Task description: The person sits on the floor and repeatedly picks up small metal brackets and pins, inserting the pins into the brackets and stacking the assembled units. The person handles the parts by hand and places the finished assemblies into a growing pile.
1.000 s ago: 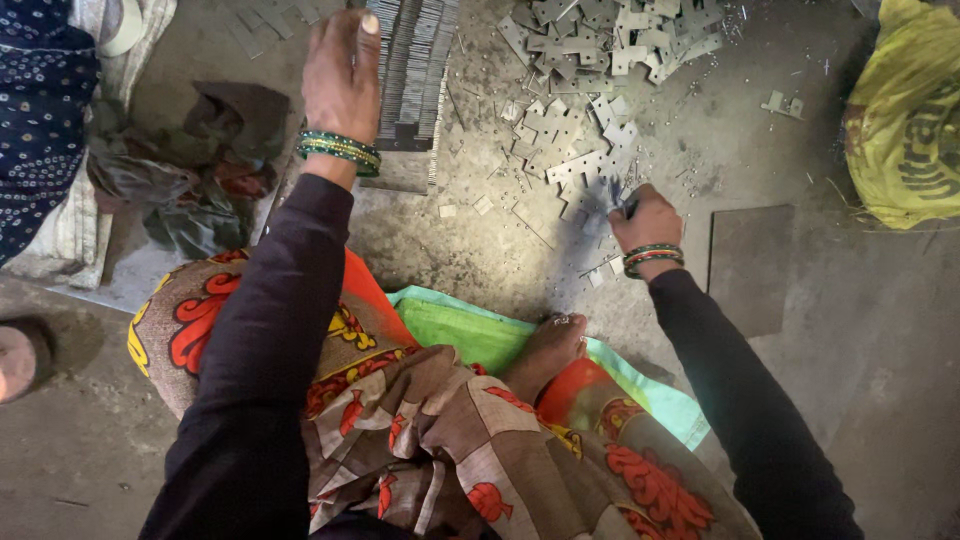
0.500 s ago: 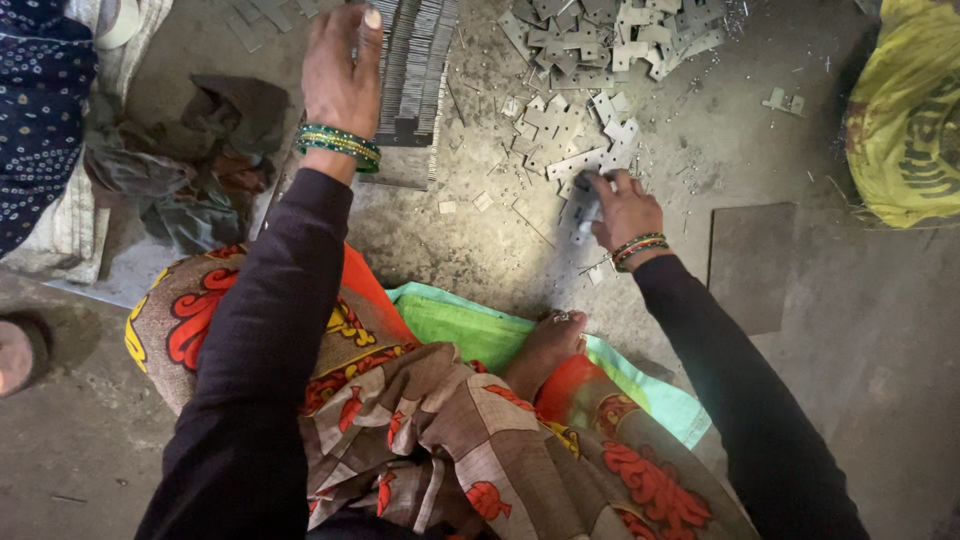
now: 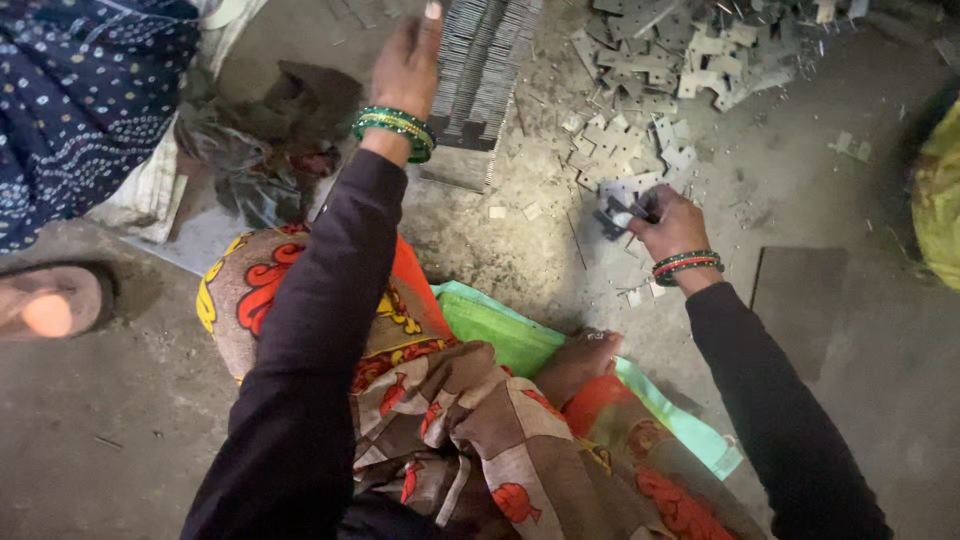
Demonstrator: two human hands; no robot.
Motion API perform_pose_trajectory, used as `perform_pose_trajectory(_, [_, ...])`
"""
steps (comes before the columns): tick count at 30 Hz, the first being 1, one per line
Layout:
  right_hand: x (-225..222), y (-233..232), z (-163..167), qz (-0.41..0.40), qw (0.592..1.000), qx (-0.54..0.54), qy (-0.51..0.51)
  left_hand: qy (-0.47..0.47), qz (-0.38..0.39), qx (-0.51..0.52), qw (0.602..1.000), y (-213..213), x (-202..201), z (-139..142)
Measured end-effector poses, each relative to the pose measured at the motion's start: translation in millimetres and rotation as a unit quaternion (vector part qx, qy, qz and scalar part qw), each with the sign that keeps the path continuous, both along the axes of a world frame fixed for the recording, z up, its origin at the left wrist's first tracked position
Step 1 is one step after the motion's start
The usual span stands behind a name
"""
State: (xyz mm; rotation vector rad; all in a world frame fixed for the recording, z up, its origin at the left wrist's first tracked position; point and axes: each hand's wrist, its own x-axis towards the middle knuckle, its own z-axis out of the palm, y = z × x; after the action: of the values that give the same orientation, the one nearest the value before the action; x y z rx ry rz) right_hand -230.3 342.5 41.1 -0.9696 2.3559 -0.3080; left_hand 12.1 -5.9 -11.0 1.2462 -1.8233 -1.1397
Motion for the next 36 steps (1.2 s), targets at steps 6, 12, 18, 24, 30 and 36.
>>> perform_pose_trajectory(6, [77.5,-90.5,23.6,0.022,0.939,-0.277,-0.203,-0.028,-0.003,0.159,0.987,-0.8,1.0,-9.3])
perform_pose_trajectory(12, [145.6,-164.2,-4.5,0.192,0.951,-0.236,0.056,-0.118,0.035,0.253,0.960,-2.3,9.8,-16.4])
perform_pose_trajectory(18, [157.7,-175.9,5.6,0.247,0.912,-0.223,0.238,-0.167,0.019,0.262,0.950,6.7,7.1,-18.7])
perform_pose_trajectory(24, [160.8,-176.3,-3.5,0.159,0.906,-0.259,0.294,-0.135,0.012,0.297,0.945,8.3,5.3,-19.3])
perform_pose_trajectory(30, [135.9,-143.5,-24.4,0.132,0.938,-0.240,0.214,0.022,-0.014,0.245,0.969,5.9,9.5,-13.7])
perform_pose_trajectory(36, [45.5,-21.2,-38.1,0.112,0.956,-0.048,0.266,-0.072,-0.018,0.231,0.970,1.0,7.4,-20.7])
